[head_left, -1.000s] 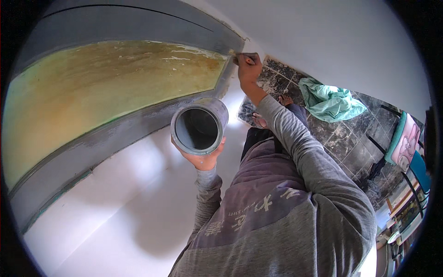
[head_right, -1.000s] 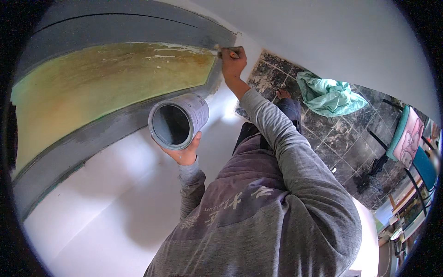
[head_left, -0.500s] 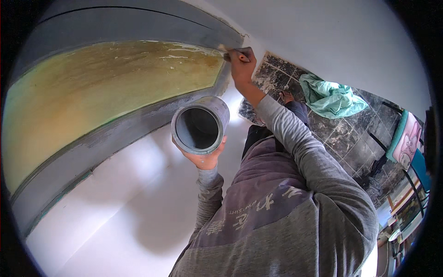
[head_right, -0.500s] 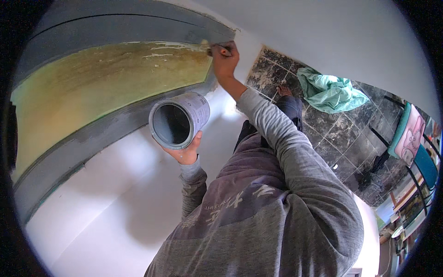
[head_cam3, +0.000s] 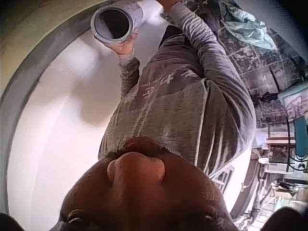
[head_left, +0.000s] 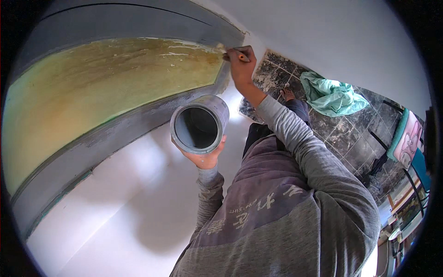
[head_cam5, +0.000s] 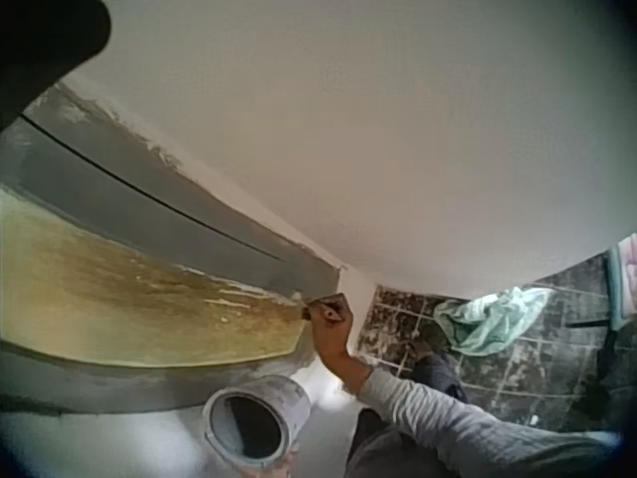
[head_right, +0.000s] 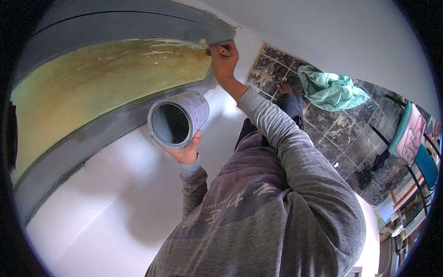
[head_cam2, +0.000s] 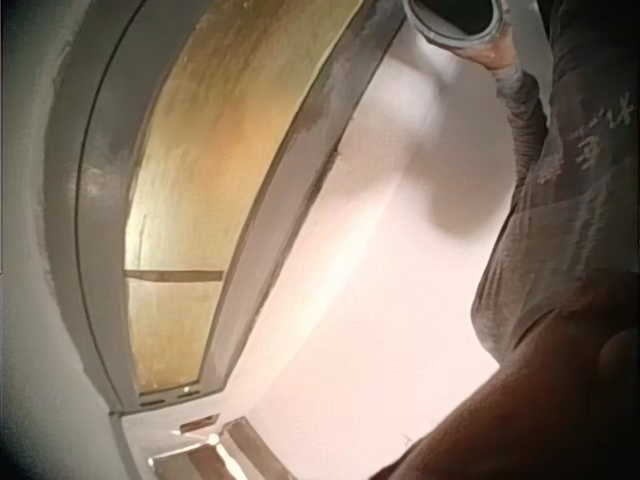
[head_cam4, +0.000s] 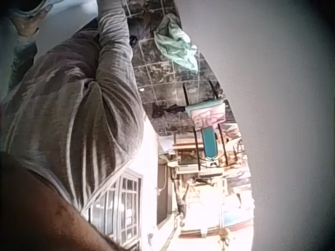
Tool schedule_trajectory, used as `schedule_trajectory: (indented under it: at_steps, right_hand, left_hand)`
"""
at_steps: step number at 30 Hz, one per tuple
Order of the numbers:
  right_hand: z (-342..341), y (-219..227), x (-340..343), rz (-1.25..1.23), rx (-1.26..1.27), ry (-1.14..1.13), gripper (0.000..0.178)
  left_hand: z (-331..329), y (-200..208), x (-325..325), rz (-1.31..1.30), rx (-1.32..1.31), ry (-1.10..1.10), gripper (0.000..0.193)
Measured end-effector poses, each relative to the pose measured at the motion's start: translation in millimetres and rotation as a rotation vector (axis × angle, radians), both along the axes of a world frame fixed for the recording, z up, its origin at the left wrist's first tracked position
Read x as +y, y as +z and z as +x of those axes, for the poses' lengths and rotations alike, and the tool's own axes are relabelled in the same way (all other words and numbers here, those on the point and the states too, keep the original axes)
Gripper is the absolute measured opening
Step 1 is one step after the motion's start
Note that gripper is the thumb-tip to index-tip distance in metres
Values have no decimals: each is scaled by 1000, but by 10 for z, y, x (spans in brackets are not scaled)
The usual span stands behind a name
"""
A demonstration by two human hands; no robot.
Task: The person paints a window frame with grey paint using a paint brush.
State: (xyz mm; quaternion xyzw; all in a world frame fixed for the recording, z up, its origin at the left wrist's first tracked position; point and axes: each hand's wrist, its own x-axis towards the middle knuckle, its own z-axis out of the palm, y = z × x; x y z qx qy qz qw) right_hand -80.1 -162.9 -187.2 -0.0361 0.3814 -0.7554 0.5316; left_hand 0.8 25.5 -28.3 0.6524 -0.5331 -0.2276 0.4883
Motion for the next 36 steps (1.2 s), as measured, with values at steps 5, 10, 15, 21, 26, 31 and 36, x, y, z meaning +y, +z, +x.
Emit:
schedule_trajectory:
  at_steps: [5,10,15,21,26,31,36]
  right_hand:
    - [-6,-723,-62,159,136,-85,20]
    - [113,-62,-41,87,10,28,19]
    - [117,-153,-35,2,84,-22,21]
    - [-57,-1103,13,272,136,-17,20]
    - [17,-901,-51,435,121,44,21]
    - [-20,-488,-33,43,-7,92,19]
    - [-98,-1252,-92,216,215,36,19]
  left_hand:
    - [7,1,-28,20,4,-38,121]
    - [71,-63,39,4,-61,-11,122]
    - [87,-43,69,18,-76,10,124]
    - [126,-84,98,36,-182,-77,125]
    - [93,-87,111,5,-105,-52,123]
    - [119,-73,131,3,-111,-27,122]
    - [116,-108,123,-22,-87,-7,121]
